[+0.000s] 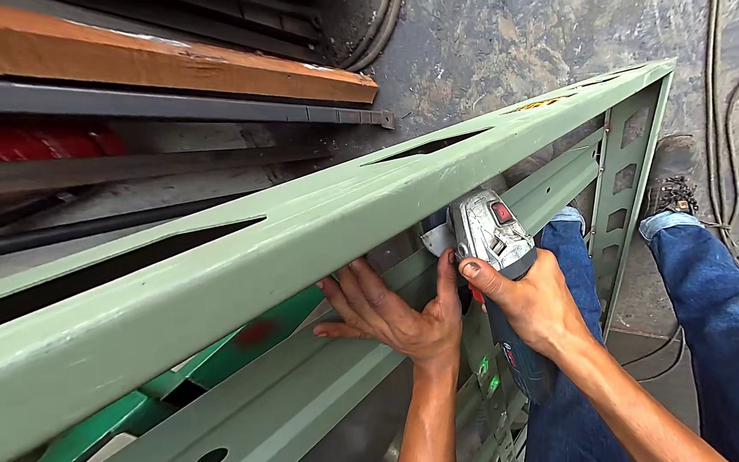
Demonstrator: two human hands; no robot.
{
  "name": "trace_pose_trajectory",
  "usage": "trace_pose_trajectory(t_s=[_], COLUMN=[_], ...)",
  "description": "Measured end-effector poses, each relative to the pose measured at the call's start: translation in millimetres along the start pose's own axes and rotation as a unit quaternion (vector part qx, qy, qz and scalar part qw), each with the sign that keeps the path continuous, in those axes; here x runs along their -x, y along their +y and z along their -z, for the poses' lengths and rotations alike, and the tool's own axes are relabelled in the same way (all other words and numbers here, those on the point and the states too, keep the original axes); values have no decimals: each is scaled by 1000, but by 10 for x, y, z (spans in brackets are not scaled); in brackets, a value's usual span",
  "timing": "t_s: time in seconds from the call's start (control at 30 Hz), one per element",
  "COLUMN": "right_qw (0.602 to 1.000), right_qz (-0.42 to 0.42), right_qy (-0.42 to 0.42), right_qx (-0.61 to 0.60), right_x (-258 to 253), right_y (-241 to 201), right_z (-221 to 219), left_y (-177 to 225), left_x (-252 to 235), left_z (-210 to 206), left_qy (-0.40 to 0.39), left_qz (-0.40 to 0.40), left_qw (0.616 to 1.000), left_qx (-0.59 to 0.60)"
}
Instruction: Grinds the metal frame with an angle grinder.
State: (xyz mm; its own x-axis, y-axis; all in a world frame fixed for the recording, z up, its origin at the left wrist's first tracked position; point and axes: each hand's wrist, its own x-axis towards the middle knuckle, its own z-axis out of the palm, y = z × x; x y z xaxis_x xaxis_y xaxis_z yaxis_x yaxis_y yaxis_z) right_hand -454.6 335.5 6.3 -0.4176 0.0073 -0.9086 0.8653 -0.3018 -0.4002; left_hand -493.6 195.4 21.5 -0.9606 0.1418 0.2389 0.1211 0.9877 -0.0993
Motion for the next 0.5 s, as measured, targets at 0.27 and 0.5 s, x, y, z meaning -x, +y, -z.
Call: trace_pose_trajectory(t_s=[0.27, 0.5], right_qw=[1000, 1000], right_qz=[-6, 6], right_qy=[-8, 2], right_qx=[-7, -13], right_x=[96, 113], right_y=[22, 27], right_z=[-108, -197], left_y=[-88, -115], left_x=[8, 17], left_z=[103, 74], left_qy=[-6, 5], left_qz=[1, 0], left_qw=[1000, 1000], left_qx=[5, 11])
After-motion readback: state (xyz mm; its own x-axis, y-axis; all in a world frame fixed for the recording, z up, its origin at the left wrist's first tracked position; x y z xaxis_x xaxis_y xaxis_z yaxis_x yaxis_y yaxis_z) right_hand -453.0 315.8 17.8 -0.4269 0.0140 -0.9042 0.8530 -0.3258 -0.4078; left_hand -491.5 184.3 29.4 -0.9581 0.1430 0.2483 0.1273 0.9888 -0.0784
